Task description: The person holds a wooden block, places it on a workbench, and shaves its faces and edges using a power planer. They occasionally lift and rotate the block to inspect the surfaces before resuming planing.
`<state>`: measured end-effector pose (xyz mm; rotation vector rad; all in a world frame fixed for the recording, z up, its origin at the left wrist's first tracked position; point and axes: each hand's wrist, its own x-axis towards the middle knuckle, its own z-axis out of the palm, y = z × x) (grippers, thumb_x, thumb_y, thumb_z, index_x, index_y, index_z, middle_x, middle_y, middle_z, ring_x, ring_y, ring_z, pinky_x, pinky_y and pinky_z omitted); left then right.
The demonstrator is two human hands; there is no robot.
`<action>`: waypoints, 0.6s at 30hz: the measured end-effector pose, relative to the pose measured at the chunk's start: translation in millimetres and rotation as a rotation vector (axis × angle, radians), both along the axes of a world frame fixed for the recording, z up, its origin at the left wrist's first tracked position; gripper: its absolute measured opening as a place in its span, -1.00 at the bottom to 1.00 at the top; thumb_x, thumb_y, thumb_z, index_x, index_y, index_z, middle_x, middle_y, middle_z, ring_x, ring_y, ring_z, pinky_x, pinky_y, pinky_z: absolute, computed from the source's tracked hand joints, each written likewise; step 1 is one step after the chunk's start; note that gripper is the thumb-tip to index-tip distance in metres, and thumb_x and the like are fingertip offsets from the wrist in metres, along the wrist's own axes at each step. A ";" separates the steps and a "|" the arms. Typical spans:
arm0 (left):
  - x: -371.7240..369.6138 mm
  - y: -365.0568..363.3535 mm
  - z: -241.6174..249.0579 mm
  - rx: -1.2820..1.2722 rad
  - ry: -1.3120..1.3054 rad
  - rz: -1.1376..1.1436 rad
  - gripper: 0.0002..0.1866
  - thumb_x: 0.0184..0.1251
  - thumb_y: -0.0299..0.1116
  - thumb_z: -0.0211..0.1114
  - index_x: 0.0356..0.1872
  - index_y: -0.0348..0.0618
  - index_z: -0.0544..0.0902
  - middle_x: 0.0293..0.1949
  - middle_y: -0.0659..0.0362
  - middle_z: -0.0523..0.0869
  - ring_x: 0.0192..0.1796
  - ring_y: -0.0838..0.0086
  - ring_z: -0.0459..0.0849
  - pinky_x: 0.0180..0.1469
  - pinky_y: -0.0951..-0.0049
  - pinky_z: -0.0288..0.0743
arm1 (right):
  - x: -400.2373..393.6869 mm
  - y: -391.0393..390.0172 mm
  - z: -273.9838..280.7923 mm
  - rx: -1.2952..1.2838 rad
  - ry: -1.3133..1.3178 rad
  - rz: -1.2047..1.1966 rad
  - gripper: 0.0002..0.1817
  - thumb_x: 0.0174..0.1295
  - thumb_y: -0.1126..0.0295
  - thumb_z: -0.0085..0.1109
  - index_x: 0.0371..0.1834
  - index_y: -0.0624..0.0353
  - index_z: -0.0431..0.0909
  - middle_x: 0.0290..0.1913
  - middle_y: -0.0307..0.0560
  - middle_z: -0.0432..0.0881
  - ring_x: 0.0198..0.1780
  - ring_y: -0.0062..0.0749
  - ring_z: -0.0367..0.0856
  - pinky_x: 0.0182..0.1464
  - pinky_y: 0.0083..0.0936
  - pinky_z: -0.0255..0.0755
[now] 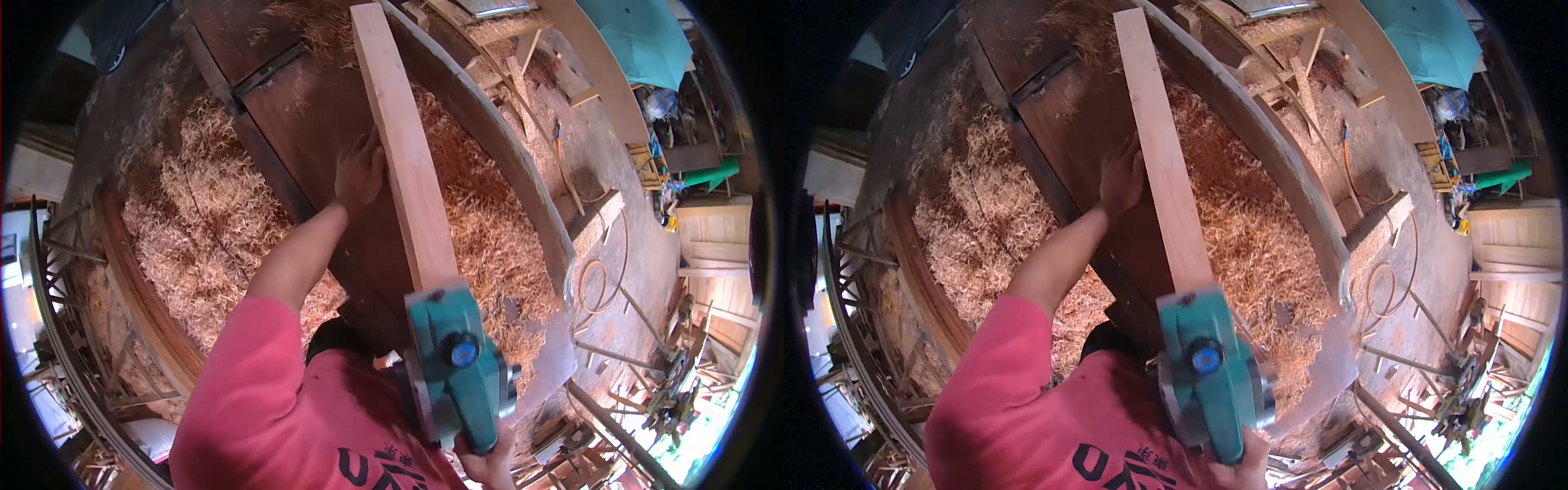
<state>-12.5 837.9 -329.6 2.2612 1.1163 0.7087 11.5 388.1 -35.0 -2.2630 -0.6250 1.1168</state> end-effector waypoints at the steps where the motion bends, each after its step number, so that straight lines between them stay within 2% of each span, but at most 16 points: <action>1: -0.3 3.1 -6.6 0.002 0.004 -0.007 -0.44 0.58 -0.20 -0.10 0.52 -0.14 0.33 0.34 -0.13 0.55 0.42 0.00 0.45 0.46 -0.05 0.17 | 9.2 33.0 -0.7 0.034 0.036 -0.006 -0.77 0.01 0.45 0.43 -0.28 0.21 0.60 -0.48 -0.16 0.63 -0.44 -0.47 0.57 -0.32 -0.41 0.49; 3: -1.5 5.6 -8.2 -0.001 0.016 -0.010 -0.44 0.59 -0.18 -0.11 0.51 -0.13 0.34 0.36 -0.11 0.53 0.44 0.01 0.43 0.46 -0.04 0.17 | 23.8 88.4 -5.1 0.083 0.026 0.053 -0.65 0.03 0.43 0.43 -0.08 0.25 0.62 -0.34 0.04 0.73 -0.28 -0.29 0.76 -0.23 -0.36 0.58; 5: -1.4 5.7 -4.6 -0.015 0.029 -0.006 -0.45 0.59 -0.16 -0.11 0.48 -0.14 0.38 0.38 -0.09 0.53 0.45 0.03 0.41 0.46 -0.01 0.18 | 37.7 163.1 -2.3 0.131 0.001 0.041 -0.64 0.05 0.42 0.43 -0.08 0.26 0.61 -0.32 0.05 0.74 -0.27 -0.29 0.76 -0.21 -0.34 0.57; 7: -6.6 13.9 -21.2 0.020 0.101 -0.100 -0.48 0.58 -0.14 -0.10 0.43 -0.14 0.43 0.34 -0.06 0.55 0.44 0.06 0.43 0.45 0.03 0.21 | 53.1 237.4 -3.9 0.228 -0.058 0.081 -0.63 0.10 0.42 0.39 -0.02 0.28 0.60 -0.26 0.09 0.75 -0.20 -0.26 0.78 -0.13 -0.35 0.58; 8: -8.3 18.0 -28.1 0.036 0.136 -0.148 -0.49 0.58 -0.12 -0.10 0.40 -0.14 0.46 0.32 -0.05 0.57 0.43 0.08 0.44 0.44 0.05 0.22 | 63.1 269.7 -9.8 0.364 -0.082 0.127 -0.62 0.13 0.42 0.33 0.03 0.28 0.60 -0.21 0.12 0.76 -0.13 -0.21 0.78 -0.04 -0.34 0.57; 9: -6.3 21.8 -30.1 0.047 0.129 -0.134 -0.52 0.57 -0.13 -0.08 0.35 -0.13 0.48 0.28 -0.04 0.59 0.40 0.09 0.47 0.43 0.06 0.24 | 72.4 305.8 -12.3 0.372 -0.018 0.110 -0.59 0.14 0.41 0.29 0.09 0.26 0.61 -0.15 0.13 0.77 -0.10 -0.14 0.79 0.00 -0.32 0.58; 11: -2.9 21.2 -32.7 0.059 0.121 -0.111 -0.57 0.54 -0.16 -0.04 0.24 -0.13 0.54 0.20 -0.02 0.63 0.33 0.10 0.52 0.40 0.07 0.26 | 94.2 377.6 -31.2 0.559 -0.056 0.174 -0.64 0.14 0.30 0.28 -0.05 0.28 0.67 -0.23 0.14 0.77 -0.20 -0.07 0.78 -0.05 -0.27 0.60; 13: -1.6 17.1 -34.0 0.075 0.118 -0.088 -0.62 0.51 -0.18 0.00 0.14 -0.13 0.60 0.12 0.00 0.68 0.26 0.12 0.57 0.37 0.09 0.29 | 106.6 435.8 -35.6 0.586 -0.065 0.126 -0.56 0.21 0.07 0.30 -0.24 0.32 0.69 -0.46 0.09 0.73 -0.35 -0.20 0.77 -0.16 -0.28 0.61; 14: -2.5 16.7 -34.0 0.087 0.117 -0.073 -0.65 0.49 -0.19 0.02 0.09 -0.13 0.62 0.08 0.02 0.70 0.23 0.13 0.59 0.36 0.10 0.30 | 110.7 452.6 -33.6 0.552 -0.008 0.132 -0.45 0.35 -0.07 0.20 -0.21 0.35 0.65 -0.46 0.04 0.69 -0.40 -0.30 0.73 -0.21 -0.34 0.59; 15: -4.6 16.6 -34.8 0.101 0.117 -0.059 -0.67 0.48 -0.20 0.04 0.04 -0.13 0.65 0.04 0.03 0.72 0.20 0.14 0.62 0.34 0.10 0.32 | 110.0 448.8 -33.6 0.558 0.067 0.094 -0.47 0.40 -0.07 0.14 -0.21 0.31 0.63 -0.44 -0.05 0.66 -0.43 -0.39 0.67 -0.27 -0.42 0.53; 16: -6.4 16.4 -39.8 0.076 0.152 -0.073 -0.64 0.49 -0.17 0.05 0.10 -0.15 0.61 0.08 -0.02 0.70 0.22 0.13 0.61 0.36 0.09 0.29 | 109.1 444.9 -33.3 0.566 0.140 0.056 -0.48 0.45 -0.07 0.09 -0.20 0.26 0.62 -0.43 -0.14 0.63 -0.46 -0.49 0.61 -0.32 -0.49 0.47; 17: -5.6 13.7 -42.0 -0.012 -0.039 -0.087 -0.62 0.49 -0.16 0.04 0.14 -0.15 0.59 0.11 -0.02 0.69 0.24 0.12 0.60 0.36 0.08 0.28 | 108.0 441.4 -33.0 0.574 0.214 0.022 -0.50 0.50 -0.07 0.03 -0.19 0.22 0.60 -0.41 -0.23 0.60 -0.49 -0.58 0.55 -0.38 -0.57 0.40; 18: -4.3 12.3 -43.3 -0.097 -0.230 -0.100 -0.60 0.50 -0.15 0.04 0.18 -0.15 0.56 0.13 -0.02 0.68 0.26 0.11 0.59 0.37 0.07 0.27 | 108.7 426.2 -36.8 0.542 0.187 0.084 -0.50 0.57 -0.07 -0.10 -0.18 0.19 0.58 -0.42 -0.23 0.59 -0.48 -0.59 0.52 -0.36 -0.57 0.38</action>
